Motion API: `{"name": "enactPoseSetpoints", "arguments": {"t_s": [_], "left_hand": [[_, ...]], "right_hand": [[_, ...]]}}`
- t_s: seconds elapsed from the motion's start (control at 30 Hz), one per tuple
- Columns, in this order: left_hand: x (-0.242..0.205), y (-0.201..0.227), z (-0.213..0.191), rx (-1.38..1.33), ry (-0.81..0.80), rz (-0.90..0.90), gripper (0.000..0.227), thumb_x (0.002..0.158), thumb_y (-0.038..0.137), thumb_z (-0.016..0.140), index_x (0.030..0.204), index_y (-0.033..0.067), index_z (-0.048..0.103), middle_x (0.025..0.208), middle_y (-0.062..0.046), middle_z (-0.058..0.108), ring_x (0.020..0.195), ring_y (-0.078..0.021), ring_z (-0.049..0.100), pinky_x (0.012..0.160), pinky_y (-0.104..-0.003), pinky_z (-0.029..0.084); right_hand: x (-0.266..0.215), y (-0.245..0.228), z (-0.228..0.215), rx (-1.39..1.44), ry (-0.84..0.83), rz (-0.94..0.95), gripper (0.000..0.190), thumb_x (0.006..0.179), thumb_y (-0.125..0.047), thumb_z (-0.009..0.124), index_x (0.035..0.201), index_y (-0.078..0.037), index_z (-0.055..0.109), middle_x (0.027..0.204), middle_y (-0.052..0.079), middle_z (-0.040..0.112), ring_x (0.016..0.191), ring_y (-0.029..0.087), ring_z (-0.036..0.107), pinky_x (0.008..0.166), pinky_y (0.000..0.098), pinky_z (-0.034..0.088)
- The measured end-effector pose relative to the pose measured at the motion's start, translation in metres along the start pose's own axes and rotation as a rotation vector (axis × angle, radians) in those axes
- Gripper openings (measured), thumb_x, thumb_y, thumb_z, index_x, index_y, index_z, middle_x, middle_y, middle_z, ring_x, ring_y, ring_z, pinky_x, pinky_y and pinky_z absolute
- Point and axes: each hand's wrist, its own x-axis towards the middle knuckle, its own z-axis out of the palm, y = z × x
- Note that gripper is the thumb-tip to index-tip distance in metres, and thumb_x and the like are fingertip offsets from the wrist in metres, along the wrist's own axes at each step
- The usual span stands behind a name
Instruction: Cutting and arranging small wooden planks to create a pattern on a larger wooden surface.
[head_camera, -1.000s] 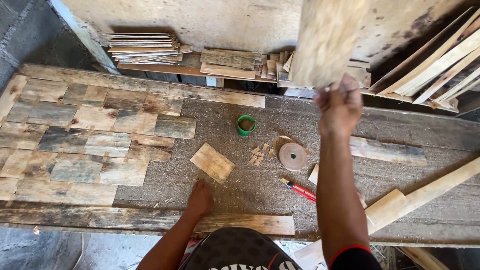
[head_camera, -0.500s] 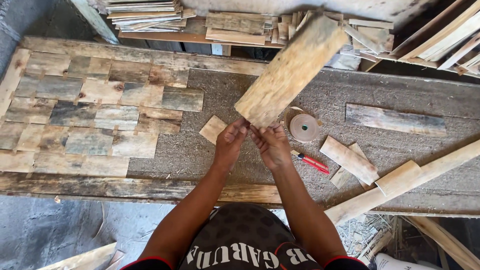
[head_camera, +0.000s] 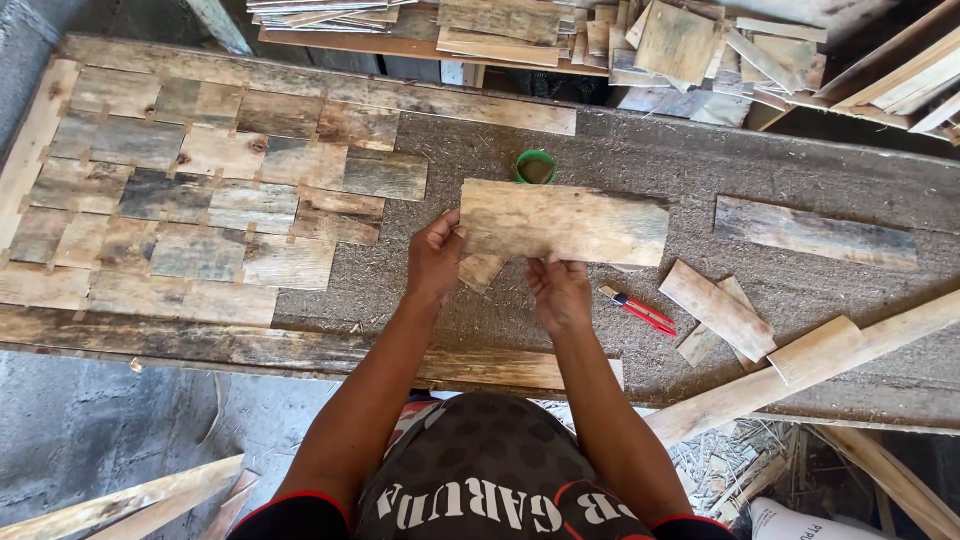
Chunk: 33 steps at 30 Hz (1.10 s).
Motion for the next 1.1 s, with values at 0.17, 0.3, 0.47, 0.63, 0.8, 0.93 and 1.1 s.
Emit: {"name": "enactPoseSetpoints", "arguments": {"t_s": [0.17, 0.3, 0.47, 0.63, 0.8, 0.93, 1.1], "left_hand": [[-0.025, 0.034, 0.006, -0.149, 0.048, -0.125, 0.051, 0.094, -0.003, 0.066, 0.142, 0.0056, 0.055, 0.119, -0.013, 0.069, 0.096, -0.0136, 0.069, 0.082, -0.031, 0.063], [-0.019, -0.013, -0.004, -0.206, -0.008, 0.063, 0.061, 0.088, -0.011, 0.066, 0.146, 0.0025, 0.05, 0.122, -0.012, 0.065, 0.102, -0.0123, 0.067, 0.087, -0.03, 0.064], [-0.015, -0.044, -0.013, -0.029, 0.051, 0.23, 0.052, 0.098, -0.006, 0.065, 0.149, -0.0004, 0.057, 0.123, -0.009, 0.074, 0.083, -0.0056, 0.06, 0.07, -0.02, 0.05], [-0.018, -0.034, -0.019, 0.074, 0.103, 0.156, 0.049, 0.098, -0.004, 0.063, 0.146, 0.0014, 0.058, 0.114, -0.007, 0.074, 0.083, -0.0043, 0.062, 0.072, -0.02, 0.053], [0.001, -0.05, -0.035, 0.078, 0.029, 0.22, 0.045, 0.101, -0.007, 0.062, 0.146, -0.0009, 0.058, 0.119, -0.009, 0.073, 0.097, -0.0088, 0.068, 0.082, -0.023, 0.056], [-0.002, -0.018, -0.035, 0.08, -0.006, 0.217, 0.064, 0.096, -0.01, 0.057, 0.157, 0.006, 0.042, 0.14, -0.015, 0.063, 0.117, -0.0137, 0.067, 0.094, -0.025, 0.058], [-0.001, -0.017, -0.045, 0.098, -0.014, 0.165, 0.066, 0.098, -0.01, 0.057, 0.159, 0.0091, 0.04, 0.152, -0.019, 0.058, 0.116, -0.0174, 0.066, 0.089, -0.026, 0.055]], "right_hand": [[0.011, 0.008, -0.02, 0.045, 0.076, 0.018, 0.007, 0.102, -0.013, 0.064, 0.105, -0.007, 0.06, 0.098, 0.008, 0.071, 0.094, 0.023, 0.073, 0.08, 0.0359, 0.063], [0.012, 0.014, -0.019, 0.032, 0.104, 0.044, 0.007, 0.101, -0.012, 0.064, 0.105, -0.008, 0.06, 0.099, 0.007, 0.071, 0.094, 0.021, 0.073, 0.079, 0.0344, 0.063], [0.014, 0.027, -0.015, 0.031, 0.16, 0.093, 0.011, 0.1, -0.014, 0.066, 0.105, -0.008, 0.059, 0.098, 0.01, 0.072, 0.09, 0.021, 0.072, 0.078, 0.034, 0.063], [0.015, 0.039, -0.012, 0.019, 0.188, 0.11, 0.013, 0.1, -0.013, 0.066, 0.106, -0.008, 0.056, 0.098, 0.008, 0.071, 0.092, 0.022, 0.073, 0.079, 0.035, 0.064], [0.02, 0.048, -0.017, -0.005, 0.186, 0.127, 0.013, 0.099, -0.012, 0.066, 0.106, -0.007, 0.057, 0.1, 0.008, 0.069, 0.093, 0.022, 0.073, 0.08, 0.0354, 0.064], [0.018, 0.058, -0.013, 0.014, 0.135, 0.151, 0.014, 0.099, -0.011, 0.068, 0.105, -0.007, 0.056, 0.099, 0.008, 0.069, 0.094, 0.024, 0.074, 0.079, 0.0355, 0.064], [0.018, 0.072, -0.01, -0.008, 0.175, 0.17, 0.013, 0.098, -0.011, 0.068, 0.103, -0.008, 0.057, 0.095, 0.008, 0.07, 0.091, 0.023, 0.074, 0.076, 0.0351, 0.065]]}}
